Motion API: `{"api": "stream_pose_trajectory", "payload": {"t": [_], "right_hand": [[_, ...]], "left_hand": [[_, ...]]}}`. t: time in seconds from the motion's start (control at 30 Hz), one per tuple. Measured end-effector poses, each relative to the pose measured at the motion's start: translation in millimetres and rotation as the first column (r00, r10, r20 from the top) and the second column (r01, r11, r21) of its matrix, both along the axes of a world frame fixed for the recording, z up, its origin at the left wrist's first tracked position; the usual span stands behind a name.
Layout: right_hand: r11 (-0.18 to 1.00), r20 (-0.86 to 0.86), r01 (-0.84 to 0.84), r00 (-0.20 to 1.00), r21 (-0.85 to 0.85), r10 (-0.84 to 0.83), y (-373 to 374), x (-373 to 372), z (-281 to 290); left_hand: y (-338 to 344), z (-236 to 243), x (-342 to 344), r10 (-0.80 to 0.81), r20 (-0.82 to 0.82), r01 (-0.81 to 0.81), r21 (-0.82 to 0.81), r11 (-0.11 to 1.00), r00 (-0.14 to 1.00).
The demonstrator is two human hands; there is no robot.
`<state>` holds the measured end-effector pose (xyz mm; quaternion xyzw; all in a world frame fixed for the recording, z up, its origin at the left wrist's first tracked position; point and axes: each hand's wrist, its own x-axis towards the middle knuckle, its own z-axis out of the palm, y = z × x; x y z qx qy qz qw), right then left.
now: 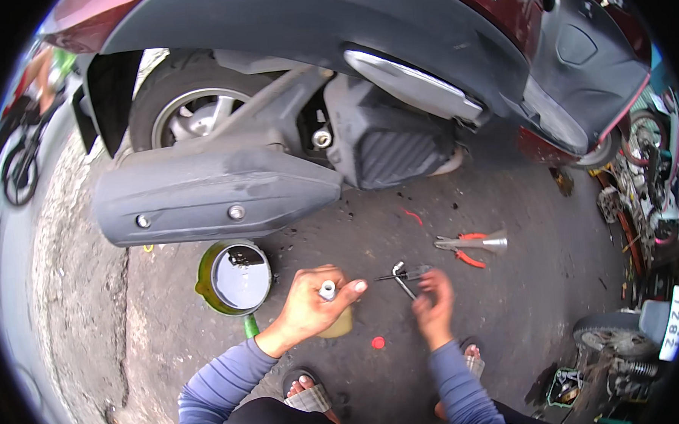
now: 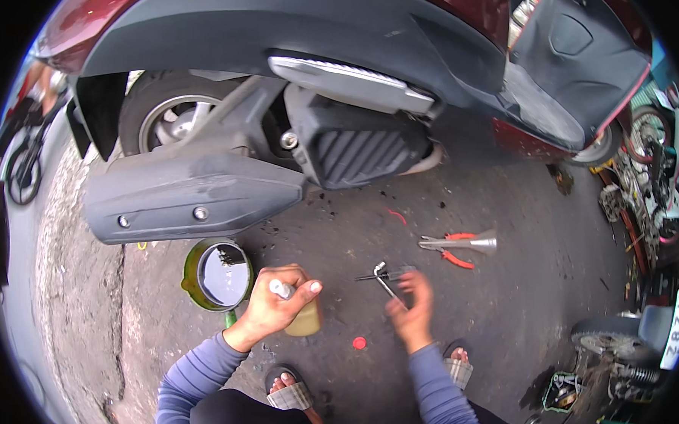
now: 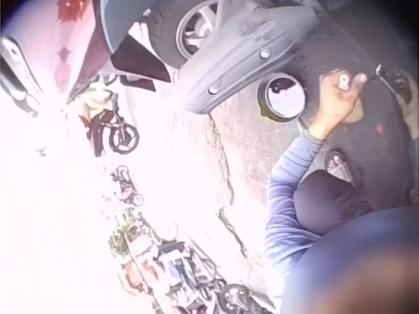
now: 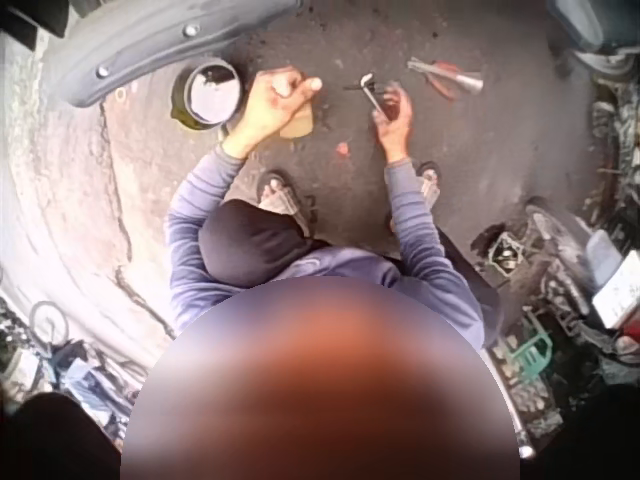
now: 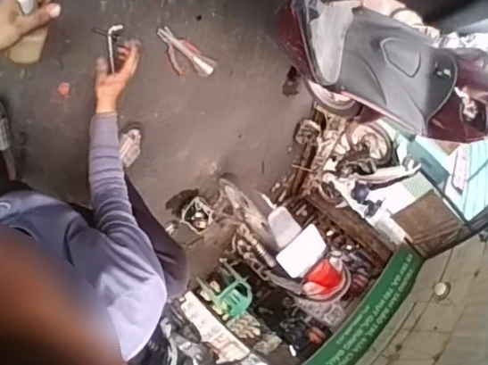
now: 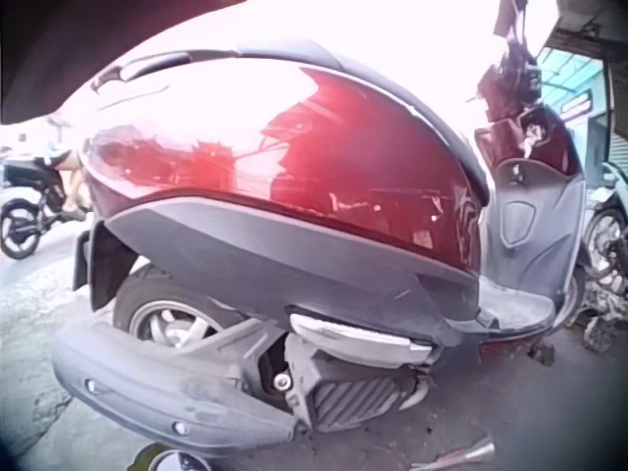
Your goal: Draining and refilling various fluids on a motorcycle.
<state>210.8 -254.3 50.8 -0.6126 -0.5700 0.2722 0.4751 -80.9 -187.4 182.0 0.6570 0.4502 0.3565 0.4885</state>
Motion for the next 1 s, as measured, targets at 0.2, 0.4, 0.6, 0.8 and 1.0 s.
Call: {"api": "stream_pose_trajectory", "payload": {"t": [0.2,0.4,0.6,0.8,1.0], "right_hand": [[0.986,0.043,-0.142,0.989,0.089,0.139,1.2,-132.2,60.4],[0.959,0.018,-0.284,0.959,0.018,0.284,48.5,-86.8,80.9],[0.874,-0.418,-0.471,0.823,-0.123,0.385,90.7,-49.4,124.1],[0.754,-0.516,-0.598,0.752,-0.271,0.411,115.7,-27.1,146.3],[0.718,-0.605,-0.647,0.687,-0.256,0.402,117.2,-29.2,153.8]], "left_hand": [[27.7,49.6,10.8,0.172,0.238,-0.082,-0.346,0.935,0.956],[49.3,57.3,7.5,0.159,0.295,-0.089,-0.239,0.967,0.942],[11.9,13.5,-9.6,0.219,0.001,-0.205,0.364,0.909,0.976],[3.2,-14.5,11.2,0.231,-0.395,0.248,0.841,0.482,0.889],[11.7,-29.8,39.4,0.255,-0.432,0.324,0.869,0.374,0.865]]}}
